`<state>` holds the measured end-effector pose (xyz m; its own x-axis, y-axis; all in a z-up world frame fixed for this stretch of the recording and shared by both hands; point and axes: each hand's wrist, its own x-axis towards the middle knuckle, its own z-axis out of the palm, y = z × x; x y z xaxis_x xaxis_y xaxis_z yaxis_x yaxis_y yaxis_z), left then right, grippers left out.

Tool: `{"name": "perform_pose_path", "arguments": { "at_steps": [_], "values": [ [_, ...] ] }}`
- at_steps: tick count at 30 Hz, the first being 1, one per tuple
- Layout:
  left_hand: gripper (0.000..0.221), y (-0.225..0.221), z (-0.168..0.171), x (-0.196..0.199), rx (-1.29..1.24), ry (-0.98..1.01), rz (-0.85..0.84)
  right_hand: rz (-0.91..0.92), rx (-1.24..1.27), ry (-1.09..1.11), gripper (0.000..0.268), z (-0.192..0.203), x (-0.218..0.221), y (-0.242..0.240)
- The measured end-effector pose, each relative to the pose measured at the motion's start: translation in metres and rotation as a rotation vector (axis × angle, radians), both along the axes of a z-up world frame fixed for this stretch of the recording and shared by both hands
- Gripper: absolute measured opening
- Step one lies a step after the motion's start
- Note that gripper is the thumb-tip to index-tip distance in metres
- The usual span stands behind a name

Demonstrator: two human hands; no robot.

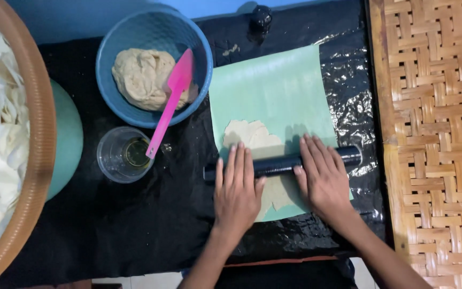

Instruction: Flattening portions of dough into thin sheets using a rolling pin on a prepared surface.

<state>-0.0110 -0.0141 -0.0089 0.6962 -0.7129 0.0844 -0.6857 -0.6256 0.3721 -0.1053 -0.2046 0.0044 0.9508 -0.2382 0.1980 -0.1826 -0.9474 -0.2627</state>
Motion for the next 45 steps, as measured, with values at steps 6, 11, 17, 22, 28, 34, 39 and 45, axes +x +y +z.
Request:
{"name": "perform_pose_path", "arguments": {
  "at_steps": [6, 11, 17, 22, 28, 34, 39, 45],
  "values": [
    [0.066, -0.04, 0.004, 0.07, -0.049, -0.116, 0.007, -0.014, -0.061, 0.001, 0.056, -0.007, 0.065, -0.034],
    [0.064, -0.051, 0.002, 0.092, -0.023, -0.114, 0.008, -0.003, -0.087, 0.008, 0.058, -0.001, 0.085, -0.04],
    [0.071, -0.018, 0.017, 0.041, -0.095, -0.105, -0.012, -0.074, -0.057, -0.004, 0.064, -0.003, 0.038, -0.009],
    [0.055, 0.011, 0.014, -0.001, -0.366, -0.072, 0.016, -0.093, -0.053, -0.054, 0.066, -0.002, 0.02, 0.002],
    [0.056, 0.002, 0.014, 0.009, -0.249, -0.167, 0.0, -0.105, 0.068, -0.093, 0.053, -0.012, 0.014, 0.009],
    [0.066, -0.03, 0.005, 0.058, -0.167, -0.075, -0.008, -0.014, 0.024, -0.06, 0.057, -0.008, 0.054, -0.009],
    [0.058, -0.049, -0.004, 0.095, -0.094, -0.146, 0.005, 0.013, -0.091, -0.023, 0.052, -0.006, 0.093, -0.028],
    [0.062, -0.034, 0.001, 0.066, -0.136, -0.207, -0.022, -0.018, -0.112, -0.058, 0.057, -0.004, 0.065, -0.013]
  ]
}}
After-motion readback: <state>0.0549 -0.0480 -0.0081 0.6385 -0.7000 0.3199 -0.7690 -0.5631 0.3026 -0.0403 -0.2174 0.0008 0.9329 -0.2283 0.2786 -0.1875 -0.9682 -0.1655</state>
